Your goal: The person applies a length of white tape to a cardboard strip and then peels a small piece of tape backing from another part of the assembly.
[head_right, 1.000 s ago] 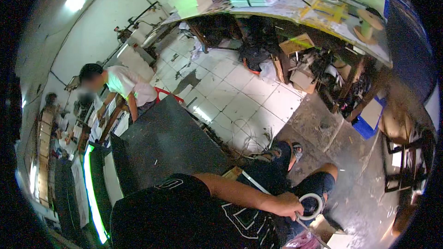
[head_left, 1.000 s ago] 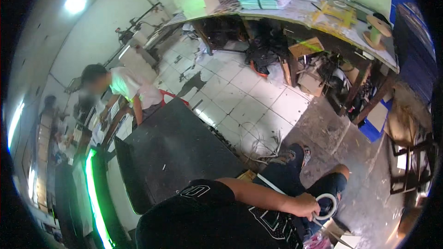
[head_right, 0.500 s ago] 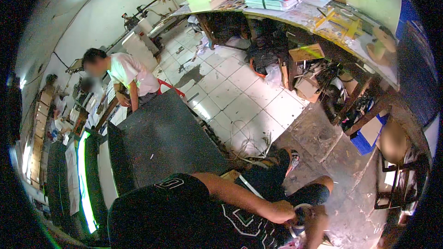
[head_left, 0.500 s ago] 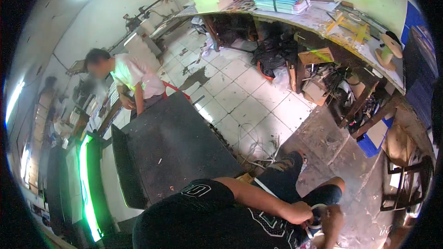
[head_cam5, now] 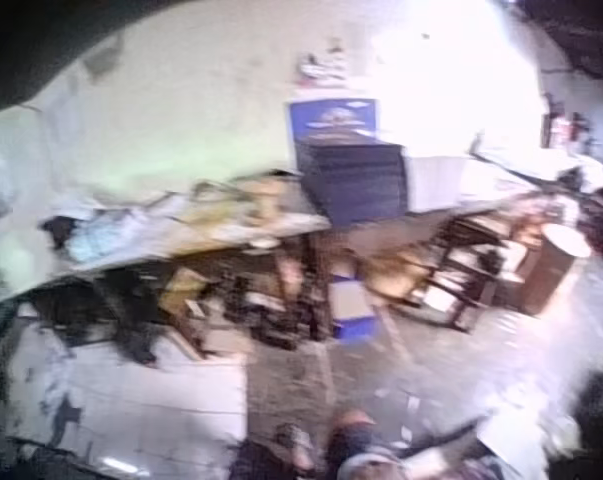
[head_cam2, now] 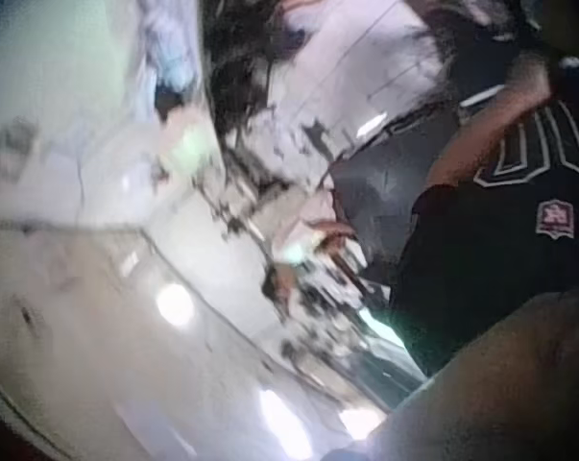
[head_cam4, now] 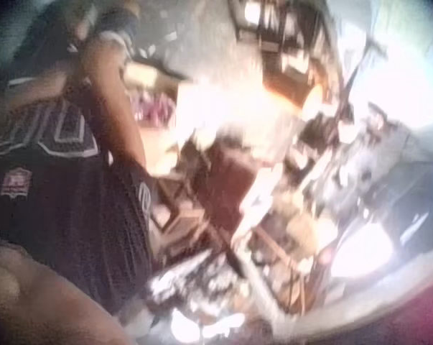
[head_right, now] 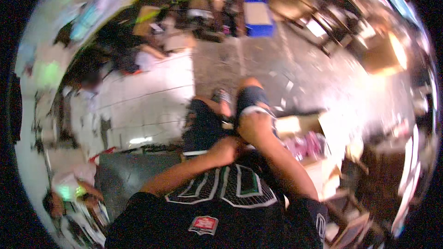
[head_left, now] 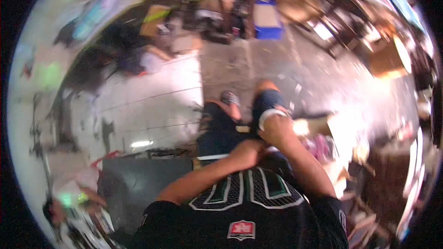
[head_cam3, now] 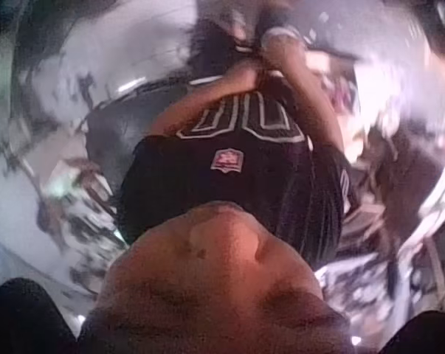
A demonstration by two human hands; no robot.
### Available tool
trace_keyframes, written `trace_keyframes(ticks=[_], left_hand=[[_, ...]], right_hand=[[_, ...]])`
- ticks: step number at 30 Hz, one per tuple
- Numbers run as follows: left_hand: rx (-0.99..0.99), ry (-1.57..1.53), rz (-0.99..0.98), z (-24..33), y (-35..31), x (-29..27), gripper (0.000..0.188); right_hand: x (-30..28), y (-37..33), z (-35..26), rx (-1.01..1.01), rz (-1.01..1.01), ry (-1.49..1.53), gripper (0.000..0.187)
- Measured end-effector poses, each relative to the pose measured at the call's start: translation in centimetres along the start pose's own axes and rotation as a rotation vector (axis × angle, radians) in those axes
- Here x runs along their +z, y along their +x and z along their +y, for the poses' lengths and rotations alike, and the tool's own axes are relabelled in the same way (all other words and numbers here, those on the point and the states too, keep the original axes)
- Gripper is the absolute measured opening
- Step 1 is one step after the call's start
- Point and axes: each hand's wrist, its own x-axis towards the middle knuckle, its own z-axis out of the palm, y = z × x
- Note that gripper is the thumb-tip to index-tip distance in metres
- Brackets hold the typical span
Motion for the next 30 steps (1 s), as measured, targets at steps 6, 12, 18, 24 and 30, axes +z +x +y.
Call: trace_keyframes(ticks=[6,12,18,24,30], left_hand=[[0.049,-0.18,0.224,1.6,-0.6,-1.0,0.024],[0.019,-0.313,0.085,2.0,0.0,-2.6,0.03],[-0.069,-0.188,-0.112,2.5,-1.2,-4.5,0.027],[-0.173,-0.149,-0.096,3.3,-4.0,-5.4,0.025],[-0.212,-0.164,-0.015,3.2,-6.6,-5.7,0.024]], right_hand=[[-1.2,-7.3,4.7,0.23,0.374,1.298,0.025],[5.3,-10.7,5.8,-0.044,0.737,2.383,0.031],[7.9,-11.8,7.0,0.002,0.841,2.258,0.027],[8.9,-11.0,6.8,0.364,0.518,1.601,0.021],[10.5,-9.3,5.8,0.346,0.518,1.676,0.011]])
